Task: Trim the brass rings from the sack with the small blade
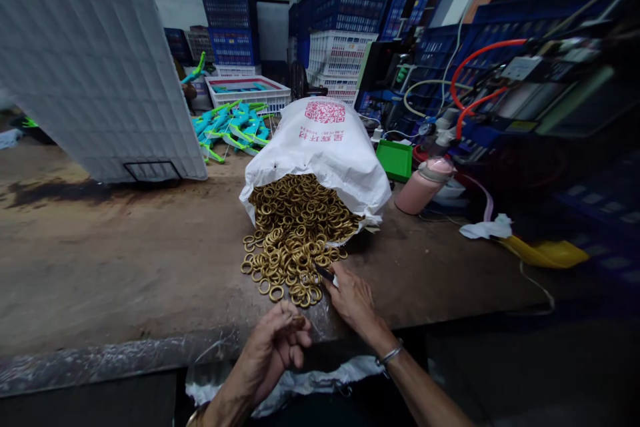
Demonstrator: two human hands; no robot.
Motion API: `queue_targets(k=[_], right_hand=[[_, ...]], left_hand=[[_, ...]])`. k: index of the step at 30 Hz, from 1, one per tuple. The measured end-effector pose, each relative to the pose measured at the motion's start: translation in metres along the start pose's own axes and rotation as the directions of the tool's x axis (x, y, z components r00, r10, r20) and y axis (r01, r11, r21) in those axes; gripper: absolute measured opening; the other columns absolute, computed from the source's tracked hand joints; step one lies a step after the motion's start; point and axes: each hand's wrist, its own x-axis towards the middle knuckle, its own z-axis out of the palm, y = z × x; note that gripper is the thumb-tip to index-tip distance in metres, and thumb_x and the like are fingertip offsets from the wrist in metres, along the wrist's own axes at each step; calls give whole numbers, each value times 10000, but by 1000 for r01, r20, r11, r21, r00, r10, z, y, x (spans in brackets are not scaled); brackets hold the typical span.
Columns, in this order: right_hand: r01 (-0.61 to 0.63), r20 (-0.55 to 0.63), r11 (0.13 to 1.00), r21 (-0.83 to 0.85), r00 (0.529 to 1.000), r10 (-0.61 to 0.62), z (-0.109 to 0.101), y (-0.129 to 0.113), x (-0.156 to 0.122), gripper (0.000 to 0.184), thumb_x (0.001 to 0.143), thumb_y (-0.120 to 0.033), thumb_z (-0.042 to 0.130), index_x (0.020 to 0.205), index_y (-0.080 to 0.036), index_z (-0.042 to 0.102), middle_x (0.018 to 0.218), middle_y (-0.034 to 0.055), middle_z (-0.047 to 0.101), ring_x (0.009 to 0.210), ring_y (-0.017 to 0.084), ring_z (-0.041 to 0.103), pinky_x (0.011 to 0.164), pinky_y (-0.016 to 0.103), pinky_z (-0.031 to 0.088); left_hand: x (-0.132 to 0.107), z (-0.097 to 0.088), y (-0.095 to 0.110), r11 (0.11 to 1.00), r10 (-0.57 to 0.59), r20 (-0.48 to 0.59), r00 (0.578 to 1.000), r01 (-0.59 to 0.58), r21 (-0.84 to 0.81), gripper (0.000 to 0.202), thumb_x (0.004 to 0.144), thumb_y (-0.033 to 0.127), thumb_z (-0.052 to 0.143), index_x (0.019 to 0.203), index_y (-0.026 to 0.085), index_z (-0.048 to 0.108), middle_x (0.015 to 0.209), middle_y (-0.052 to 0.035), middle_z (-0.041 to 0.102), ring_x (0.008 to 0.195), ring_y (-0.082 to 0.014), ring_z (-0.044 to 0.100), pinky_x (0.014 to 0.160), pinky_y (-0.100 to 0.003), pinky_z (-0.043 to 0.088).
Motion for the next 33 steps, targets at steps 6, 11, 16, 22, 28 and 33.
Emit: queue_targets(k=[6, 11, 16, 22, 28, 33], right_hand=[[-9, -6, 998, -54, 1000, 9, 1, -5, -2, 231, 785, -132, 414, 990, -180, 508, 921, 65, 638, 774, 173, 583, 586, 247, 290], [-25, -70, 997, 71, 997, 30, 3, 4, 5, 227, 778, -120, 387, 917, -191, 552, 861, 55, 641, 717, 155, 561, 585, 243, 291], [-46, -21, 857, 514, 998, 66, -1, 3, 6, 225, 814, -312, 371, 681, -187, 503, 618, -1, 525, 576, 116, 465, 547, 221, 313], [-388, 433, 357, 850, 900, -53, -15, -29, -14, 295, 773, -466, 417, 674, -189, 433, 555, -74, 416, 348, 22, 219, 356, 184, 151], [-592, 610, 146, 793, 771, -186, -15, -42, -23, 299, 718, -475, 504, 697, -190, 414, 553, -86, 432, 334, -2, 194, 349, 157, 136], [-445, 506, 415, 794, 861, -45, -6, -43, -21, 289, 760, -483, 445, 711, -199, 424, 506, -82, 429, 352, 29, 250, 359, 176, 182]], left_hand=[[7, -7, 0, 977, -104, 45, 994, 111, -181, 237, 771, 327, 533, 661, 117, 543, 705, -44, 556, 576, -105, 528, 453, -188, 401], [13, -3, -2, 993, -66, -57, 996, 60, -102, 256, 733, 326, 601, 613, 129, 489, 667, -18, 540, 538, -83, 500, 418, -163, 352], [19, 5, 4, 972, 121, -149, 981, -86, 219, 239, 690, 350, 639, 782, 171, 510, 590, 52, 490, 408, -38, 375, 347, -137, 231], [25, -2, 4, 572, 536, 93, 839, -442, 691, 175, 759, 226, 553, 914, 176, 617, 869, -41, 638, 809, -149, 573, 730, -246, 446], [24, -13, 4, 226, 580, 395, 712, -607, 762, 202, 810, 153, 464, 937, 187, 618, 874, -59, 664, 829, -165, 601, 770, -285, 453], [21, -17, 7, 128, 592, 371, 716, -537, 834, 160, 795, 157, 470, 857, 176, 616, 768, -43, 658, 718, -152, 602, 664, -251, 456]])
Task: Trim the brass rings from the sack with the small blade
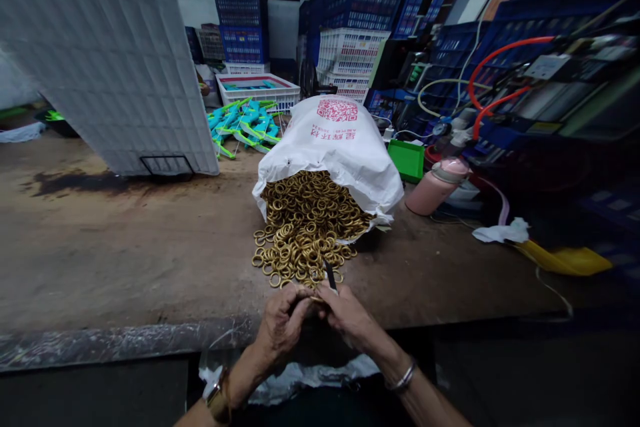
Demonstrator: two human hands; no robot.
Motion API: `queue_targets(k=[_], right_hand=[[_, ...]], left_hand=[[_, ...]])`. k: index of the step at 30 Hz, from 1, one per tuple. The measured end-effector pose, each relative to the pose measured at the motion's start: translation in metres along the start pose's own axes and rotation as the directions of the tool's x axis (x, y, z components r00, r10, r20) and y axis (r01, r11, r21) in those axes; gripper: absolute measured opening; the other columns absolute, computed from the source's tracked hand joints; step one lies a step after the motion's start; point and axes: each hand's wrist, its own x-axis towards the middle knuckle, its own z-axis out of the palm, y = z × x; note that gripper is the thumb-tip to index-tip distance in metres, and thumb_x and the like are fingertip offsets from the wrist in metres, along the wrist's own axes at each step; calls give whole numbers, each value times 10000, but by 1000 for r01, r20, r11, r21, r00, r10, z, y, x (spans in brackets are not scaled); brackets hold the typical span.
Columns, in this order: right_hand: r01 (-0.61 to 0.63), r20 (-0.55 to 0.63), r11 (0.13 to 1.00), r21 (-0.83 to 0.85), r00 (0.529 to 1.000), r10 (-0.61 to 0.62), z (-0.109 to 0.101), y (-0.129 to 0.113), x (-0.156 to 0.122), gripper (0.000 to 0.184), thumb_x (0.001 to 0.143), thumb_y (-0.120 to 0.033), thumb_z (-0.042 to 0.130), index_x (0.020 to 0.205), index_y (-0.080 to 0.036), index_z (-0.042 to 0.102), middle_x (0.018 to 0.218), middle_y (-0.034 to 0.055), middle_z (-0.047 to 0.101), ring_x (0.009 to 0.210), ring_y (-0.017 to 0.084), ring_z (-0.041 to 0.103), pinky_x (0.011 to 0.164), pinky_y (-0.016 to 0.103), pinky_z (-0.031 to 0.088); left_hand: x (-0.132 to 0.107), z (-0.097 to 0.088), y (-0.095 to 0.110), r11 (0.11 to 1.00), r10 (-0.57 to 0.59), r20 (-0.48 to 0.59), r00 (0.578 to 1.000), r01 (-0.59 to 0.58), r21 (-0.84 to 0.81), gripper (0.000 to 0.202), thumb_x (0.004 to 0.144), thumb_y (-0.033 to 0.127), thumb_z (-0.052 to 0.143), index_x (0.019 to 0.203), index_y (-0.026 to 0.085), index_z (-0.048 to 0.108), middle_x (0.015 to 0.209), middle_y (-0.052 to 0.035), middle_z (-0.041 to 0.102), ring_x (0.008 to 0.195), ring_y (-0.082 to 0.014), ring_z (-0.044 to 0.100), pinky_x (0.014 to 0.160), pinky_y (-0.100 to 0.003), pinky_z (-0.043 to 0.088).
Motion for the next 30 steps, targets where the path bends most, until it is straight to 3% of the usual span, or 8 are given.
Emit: queue_targets(k=[2, 5, 10, 14, 17, 20, 27, 30], right_hand=[[124, -93, 980, -154, 986, -140, 0, 0, 1, 277, 788, -468, 418, 712, -201, 424, 500, -76, 428, 401, 51, 321, 407, 186, 254], [260, -82, 901, -348, 948, -306, 0, -4, -2, 285, 807, -449, 402, 686, -194, 442, 549, -53, 442, 526, 82, 404, 517, 207, 326], [279, -70, 854, -438, 937, -342, 6, -9, -6, 315, 805, -431, 395, 614, -185, 440, 575, -42, 429, 573, 96, 396, 539, 217, 323], [228, -78, 930, -286, 962, -260, 9, -6, -3, 328, 802, -433, 389, 590, -186, 429, 513, -48, 424, 505, 84, 386, 499, 211, 316], [171, -47, 973, -157, 982, -180, 8, -2, 0, 331, 805, -459, 392, 638, -181, 459, 490, -50, 444, 457, 74, 381, 459, 202, 296], [142, -17, 984, -105, 989, -145, 7, 1, 0, 359, 811, -486, 380, 656, -177, 479, 485, -42, 470, 434, 70, 382, 435, 196, 280], [331, -12, 902, -278, 938, -347, 7, -2, -5, 346, 804, -479, 427, 649, -177, 491, 569, -26, 492, 547, 90, 420, 527, 204, 339], [293, -11, 923, -248, 952, -305, 7, -2, -4, 333, 807, -466, 418, 662, -177, 496, 558, -29, 477, 527, 90, 408, 507, 206, 332]], left_hand=[[-1, 0, 0, 998, -29, 5, 1000, 29, 52, 136, 786, 156, 476, 805, 167, 610, 721, -36, 641, 677, -145, 587, 634, -243, 443], [-2, 0, 1, 995, -56, 21, 998, 54, 88, 125, 778, 166, 481, 740, 164, 600, 668, -25, 611, 633, -137, 551, 609, -239, 417], [0, 0, 7, 967, -231, 43, 972, 234, -99, 153, 779, 229, 497, 674, 157, 583, 621, -6, 571, 593, -119, 496, 579, -228, 385], [2, -2, 14, 802, -405, 194, 893, 449, -393, 253, 778, 346, 519, 634, 141, 553, 562, 12, 517, 512, -84, 427, 486, -190, 328], [1, -2, 16, 619, -425, 346, 836, 547, -564, 306, 768, 422, 524, 665, 134, 532, 593, 8, 514, 444, -48, 349, 405, -169, 234], [-2, -1, 17, 482, -426, 394, 814, 573, -663, 318, 753, 439, 544, 689, 129, 514, 696, -11, 539, 405, -15, 279, 373, -169, 163], [-2, 2, 20, 556, -500, 305, 811, 570, -605, 324, 738, 442, 570, 657, 143, 475, 566, 44, 423, 462, -43, 302, 420, -169, 207], [-3, 3, 20, 587, -480, 289, 828, 548, -596, 322, 757, 445, 545, 662, 146, 470, 590, 33, 438, 489, -52, 327, 444, -177, 232]])
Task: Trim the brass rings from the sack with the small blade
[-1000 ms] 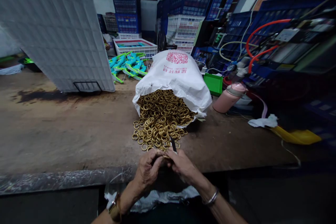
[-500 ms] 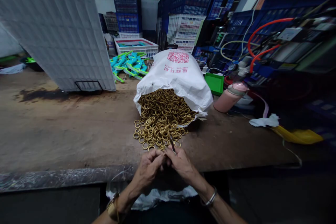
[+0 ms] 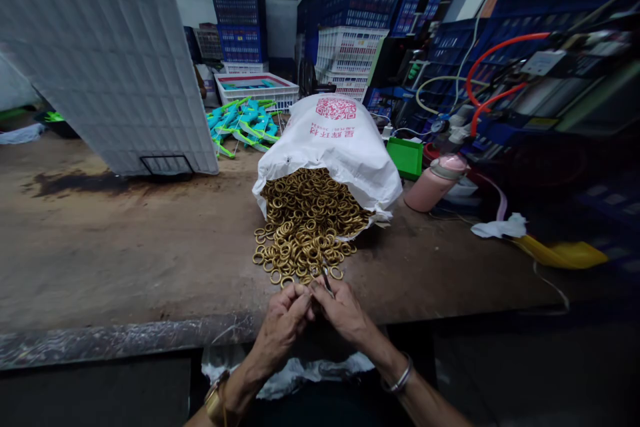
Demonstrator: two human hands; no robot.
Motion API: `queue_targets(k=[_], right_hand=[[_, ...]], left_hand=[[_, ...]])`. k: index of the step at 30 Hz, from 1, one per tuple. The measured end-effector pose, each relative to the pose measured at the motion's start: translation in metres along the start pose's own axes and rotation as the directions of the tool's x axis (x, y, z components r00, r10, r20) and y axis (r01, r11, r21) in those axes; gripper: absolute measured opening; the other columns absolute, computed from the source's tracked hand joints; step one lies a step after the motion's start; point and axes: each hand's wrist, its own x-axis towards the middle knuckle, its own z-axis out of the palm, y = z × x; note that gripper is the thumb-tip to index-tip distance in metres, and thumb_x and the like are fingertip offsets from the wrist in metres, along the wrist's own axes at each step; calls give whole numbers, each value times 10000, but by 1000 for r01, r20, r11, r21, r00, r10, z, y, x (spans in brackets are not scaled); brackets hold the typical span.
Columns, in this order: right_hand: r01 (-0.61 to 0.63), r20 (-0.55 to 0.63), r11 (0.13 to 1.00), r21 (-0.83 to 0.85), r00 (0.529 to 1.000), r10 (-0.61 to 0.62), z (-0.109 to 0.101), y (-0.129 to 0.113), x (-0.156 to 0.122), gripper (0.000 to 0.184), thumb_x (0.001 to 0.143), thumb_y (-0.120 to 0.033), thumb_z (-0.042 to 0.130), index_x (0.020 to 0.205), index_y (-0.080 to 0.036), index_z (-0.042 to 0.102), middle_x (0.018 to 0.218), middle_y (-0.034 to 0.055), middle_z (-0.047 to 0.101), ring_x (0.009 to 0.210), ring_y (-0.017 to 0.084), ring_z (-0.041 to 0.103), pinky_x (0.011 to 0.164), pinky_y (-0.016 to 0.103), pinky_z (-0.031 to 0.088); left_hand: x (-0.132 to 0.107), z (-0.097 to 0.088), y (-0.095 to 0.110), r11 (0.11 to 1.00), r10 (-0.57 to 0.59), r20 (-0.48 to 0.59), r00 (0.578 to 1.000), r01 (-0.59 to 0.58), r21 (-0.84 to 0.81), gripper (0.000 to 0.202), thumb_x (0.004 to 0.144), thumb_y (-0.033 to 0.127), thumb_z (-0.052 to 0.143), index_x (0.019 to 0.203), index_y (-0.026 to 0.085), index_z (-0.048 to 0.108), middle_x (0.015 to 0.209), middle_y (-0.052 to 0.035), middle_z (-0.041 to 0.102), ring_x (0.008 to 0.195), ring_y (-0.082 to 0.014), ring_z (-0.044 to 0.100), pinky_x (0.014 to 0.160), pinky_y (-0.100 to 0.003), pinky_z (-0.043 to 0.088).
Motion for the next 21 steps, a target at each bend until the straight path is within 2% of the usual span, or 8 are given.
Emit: queue_targets(k=[3, 5, 7, 10, 13, 16, 21], right_hand=[[-90, -28, 996, 11, 996, 90, -3, 4, 3, 318, 822, -428, 373, 681, -177, 506, 534, -32, 462, 484, 91, 388, 475, 211, 317], [-61, -93, 995, -76, 994, 54, -5, 7, 4, 307, 828, -390, 356, 651, -181, 494, 539, -26, 459, 505, 99, 404, 495, 216, 325], [14, -121, 975, -221, 992, -42, -7, 9, 1, 266, 825, -333, 361, 633, -188, 475, 557, -21, 466, 543, 108, 422, 529, 218, 332], [111, -14, 890, -442, 991, -131, -8, 10, -6, 135, 763, -165, 374, 715, -191, 498, 621, -10, 522, 594, 117, 459, 575, 220, 329], [146, 88, 789, -596, 989, -116, -8, 8, -12, 279, 641, -51, 367, 837, -188, 511, 736, 18, 588, 680, 134, 513, 623, 224, 325], [117, 101, 716, -689, 993, -66, -8, 5, -13, 379, 586, -36, 358, 907, -183, 496, 798, 41, 611, 739, 152, 537, 646, 231, 321], [34, 51, 622, -782, 999, 9, -7, -4, -12, 362, 588, -46, 369, 907, -173, 485, 805, 63, 622, 734, 169, 548, 623, 239, 304]], left_hand=[[-1, -1, -2, 1000, 5, -5, 1000, -5, 13, 310, 768, 441, 532, 681, 151, 467, 594, 33, 449, 466, -46, 310, 436, -182, 225], [-1, -2, -2, 1000, -5, -15, 1000, 5, 26, 301, 770, 441, 529, 699, 156, 466, 573, 44, 438, 445, -43, 291, 424, -182, 211], [0, -2, -2, 999, 1, -28, 1000, 0, 42, 300, 776, 446, 517, 707, 159, 463, 553, 54, 424, 431, -42, 281, 416, -181, 203], [1, -1, -1, 998, 36, -32, 999, -34, 56, 305, 772, 450, 515, 702, 159, 458, 558, 55, 423, 435, -43, 290, 422, -181, 219], [1, 2, 0, 997, 62, -23, 998, -61, 38, 309, 744, 454, 544, 717, 158, 462, 580, 49, 425, 475, -55, 329, 452, -181, 260], [1, 3, 1, 995, 74, -36, 997, -71, 63, 308, 726, 454, 559, 717, 160, 467, 586, 49, 418, 491, -61, 339, 459, -179, 270], [0, 1, 0, 988, 78, -65, 995, -68, 141, 319, 732, 469, 536, 666, 170, 448, 548, 60, 400, 441, -52, 290, 417, -175, 234]])
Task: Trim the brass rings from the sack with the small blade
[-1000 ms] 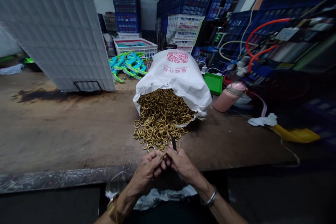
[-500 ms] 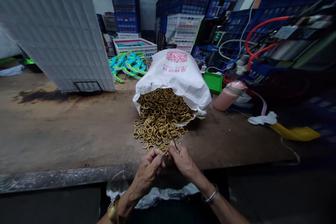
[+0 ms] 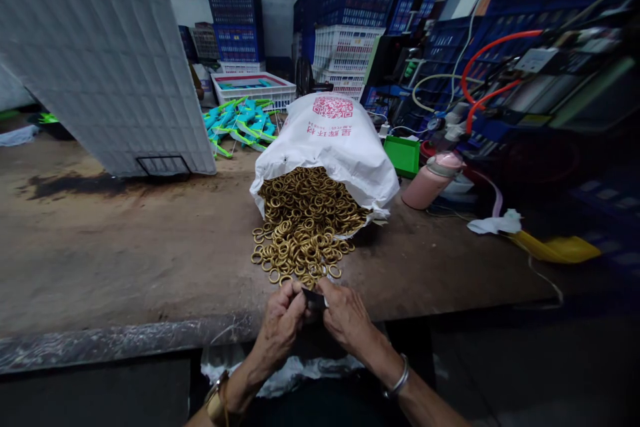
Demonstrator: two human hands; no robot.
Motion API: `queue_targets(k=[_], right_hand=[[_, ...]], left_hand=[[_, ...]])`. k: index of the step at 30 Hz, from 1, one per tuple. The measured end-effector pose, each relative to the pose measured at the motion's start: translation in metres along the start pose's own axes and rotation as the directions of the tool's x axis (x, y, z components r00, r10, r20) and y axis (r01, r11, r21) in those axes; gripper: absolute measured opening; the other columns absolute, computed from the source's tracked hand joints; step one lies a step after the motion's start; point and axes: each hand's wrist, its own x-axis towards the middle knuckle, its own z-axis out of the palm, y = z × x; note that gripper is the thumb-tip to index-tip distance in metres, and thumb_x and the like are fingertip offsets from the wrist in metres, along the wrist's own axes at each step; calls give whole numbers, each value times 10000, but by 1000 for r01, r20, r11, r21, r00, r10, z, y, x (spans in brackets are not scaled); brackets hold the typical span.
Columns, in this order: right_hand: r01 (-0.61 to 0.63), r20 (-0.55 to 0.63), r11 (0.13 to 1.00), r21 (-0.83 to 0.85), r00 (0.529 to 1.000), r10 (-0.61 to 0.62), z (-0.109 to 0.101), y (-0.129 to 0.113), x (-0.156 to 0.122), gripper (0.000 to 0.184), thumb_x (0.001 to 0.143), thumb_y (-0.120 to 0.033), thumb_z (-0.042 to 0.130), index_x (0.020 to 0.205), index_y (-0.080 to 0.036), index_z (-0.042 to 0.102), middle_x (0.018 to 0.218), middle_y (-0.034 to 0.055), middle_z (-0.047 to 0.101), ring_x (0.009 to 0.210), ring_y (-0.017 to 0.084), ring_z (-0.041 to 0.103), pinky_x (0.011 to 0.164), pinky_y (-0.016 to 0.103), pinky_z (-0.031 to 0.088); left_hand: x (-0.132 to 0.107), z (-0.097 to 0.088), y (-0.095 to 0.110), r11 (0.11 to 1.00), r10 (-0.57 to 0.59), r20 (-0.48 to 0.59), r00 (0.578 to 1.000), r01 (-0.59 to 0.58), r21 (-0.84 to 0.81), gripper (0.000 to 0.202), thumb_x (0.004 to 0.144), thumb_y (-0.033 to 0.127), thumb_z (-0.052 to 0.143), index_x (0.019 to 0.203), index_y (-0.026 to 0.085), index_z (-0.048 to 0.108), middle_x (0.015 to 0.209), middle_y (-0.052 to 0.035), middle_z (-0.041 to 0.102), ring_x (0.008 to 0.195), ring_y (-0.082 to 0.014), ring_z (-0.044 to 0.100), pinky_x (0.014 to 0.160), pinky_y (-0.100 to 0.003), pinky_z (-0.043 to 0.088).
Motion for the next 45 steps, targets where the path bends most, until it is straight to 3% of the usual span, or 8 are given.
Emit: queue_targets(k=[17, 28, 34, 37, 40, 45], right_hand=[[-22, -59, 997, -68, 998, 18, -3, -7, -2, 305, 603, -44, 373, 852, -186, 475, 766, 45, 628, 684, 160, 550, 580, 248, 262], [43, 7, 998, -43, 999, -42, 3, -2, -1, 338, 600, -48, 367, 887, -177, 491, 748, 42, 622, 667, 150, 536, 588, 248, 263], [19, 34, 998, -68, 999, -17, 1, 5, 2, 291, 653, -58, 383, 878, -176, 524, 708, 38, 623, 640, 146, 546, 551, 251, 236], [-121, -41, 987, -106, 992, 117, 1, 22, 6, 275, 717, -69, 376, 923, -168, 529, 698, 51, 634, 613, 149, 558, 532, 258, 221], [-213, -156, 975, -61, 967, 201, 2, 40, 12, 204, 794, -137, 379, 927, -180, 528, 727, 55, 645, 640, 157, 573, 541, 251, 239], [-244, -295, 970, 21, 925, 239, 5, 52, 19, 162, 839, -279, 422, 925, -180, 518, 821, 61, 646, 725, 172, 584, 586, 241, 287]], left_hand=[[-1, 1, 2, 998, 38, -33, 999, -36, 60, 305, 742, 443, 524, 626, 172, 445, 526, 57, 384, 447, -61, 291, 428, -183, 249], [-1, -3, -9, 999, 50, -6, 999, -50, 6, 314, 747, 453, 528, 648, 177, 415, 552, 55, 395, 456, -55, 302, 432, -173, 256], [-10, -2, 1, 998, 48, 15, 999, -48, 37, 323, 763, 455, 521, 639, 168, 438, 546, 52, 413, 443, -48, 311, 419, -172, 249], [-18, 2, 7, 998, -30, 119, 992, 37, -58, 313, 764, 450, 530, 663, 162, 463, 556, 45, 454, 425, -38, 333, 404, -161, 249], [-20, 5, 7, 952, -111, 202, 973, 163, -261, 283, 750, 447, 556, 735, 177, 472, 636, 26, 528, 415, -35, 362, 371, -148, 240], [-16, 5, 3, 873, -133, 194, 972, 207, -441, 241, 778, 383, 538, 780, 143, 522, 737, -35, 577, 436, -45, 412, 345, -149, 265]])
